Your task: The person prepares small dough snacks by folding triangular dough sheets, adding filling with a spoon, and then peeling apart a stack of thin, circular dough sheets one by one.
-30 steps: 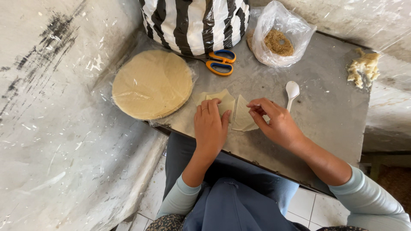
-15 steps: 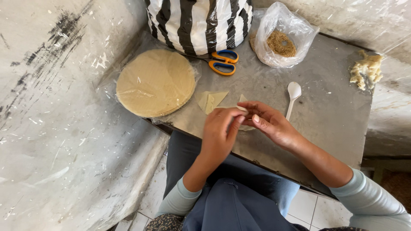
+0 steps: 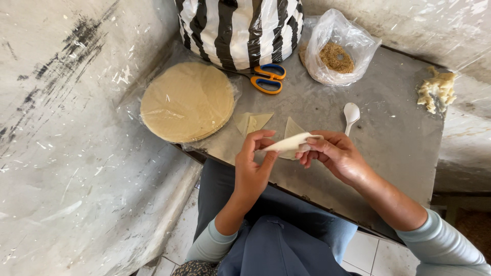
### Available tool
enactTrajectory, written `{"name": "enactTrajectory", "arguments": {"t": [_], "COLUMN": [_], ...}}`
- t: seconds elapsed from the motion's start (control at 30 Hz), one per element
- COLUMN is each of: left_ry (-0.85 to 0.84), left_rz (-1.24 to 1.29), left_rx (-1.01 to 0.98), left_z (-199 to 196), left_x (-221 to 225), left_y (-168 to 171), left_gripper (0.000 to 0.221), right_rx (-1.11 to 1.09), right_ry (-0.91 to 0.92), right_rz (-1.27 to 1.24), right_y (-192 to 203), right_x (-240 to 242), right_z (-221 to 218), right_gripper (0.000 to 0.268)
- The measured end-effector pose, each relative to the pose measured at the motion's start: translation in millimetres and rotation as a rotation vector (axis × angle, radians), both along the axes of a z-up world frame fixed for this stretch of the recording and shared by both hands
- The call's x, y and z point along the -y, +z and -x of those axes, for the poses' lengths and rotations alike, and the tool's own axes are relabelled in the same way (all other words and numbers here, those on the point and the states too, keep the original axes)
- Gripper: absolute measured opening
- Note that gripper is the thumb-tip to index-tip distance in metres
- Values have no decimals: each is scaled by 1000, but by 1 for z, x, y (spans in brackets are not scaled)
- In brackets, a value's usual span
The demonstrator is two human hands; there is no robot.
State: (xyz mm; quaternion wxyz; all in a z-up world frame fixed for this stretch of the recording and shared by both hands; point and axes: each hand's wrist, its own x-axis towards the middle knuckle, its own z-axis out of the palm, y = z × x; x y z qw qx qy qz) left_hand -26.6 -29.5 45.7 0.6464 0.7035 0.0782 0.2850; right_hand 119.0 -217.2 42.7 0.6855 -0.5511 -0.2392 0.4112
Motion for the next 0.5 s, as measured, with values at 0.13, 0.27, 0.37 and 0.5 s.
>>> {"name": "enactTrajectory", "arguments": {"t": [0.13,0.27,0.37,0.5], "left_ry": [107,176,150,108], "left_rz": [-138,-529,-636,-654], "left_rx": [22,-89,-124,-129], "left_z": [-4,-7,-7,-6], "left_x": [5,8,13,17], "left_y": [-9,-12,-13,-17], "left_gripper": [33,37,37,36], "right_rx": [457,730,826,851], "right_ry": [-34,-53,1,35], "right_rz": [84,529,705,720], "right_y": [9,29,43,53], "right_x": [-3,-2,0,-3], "right_z": [-9,-14,-10,-7], "right_gripper": [30,28,35,36]}}
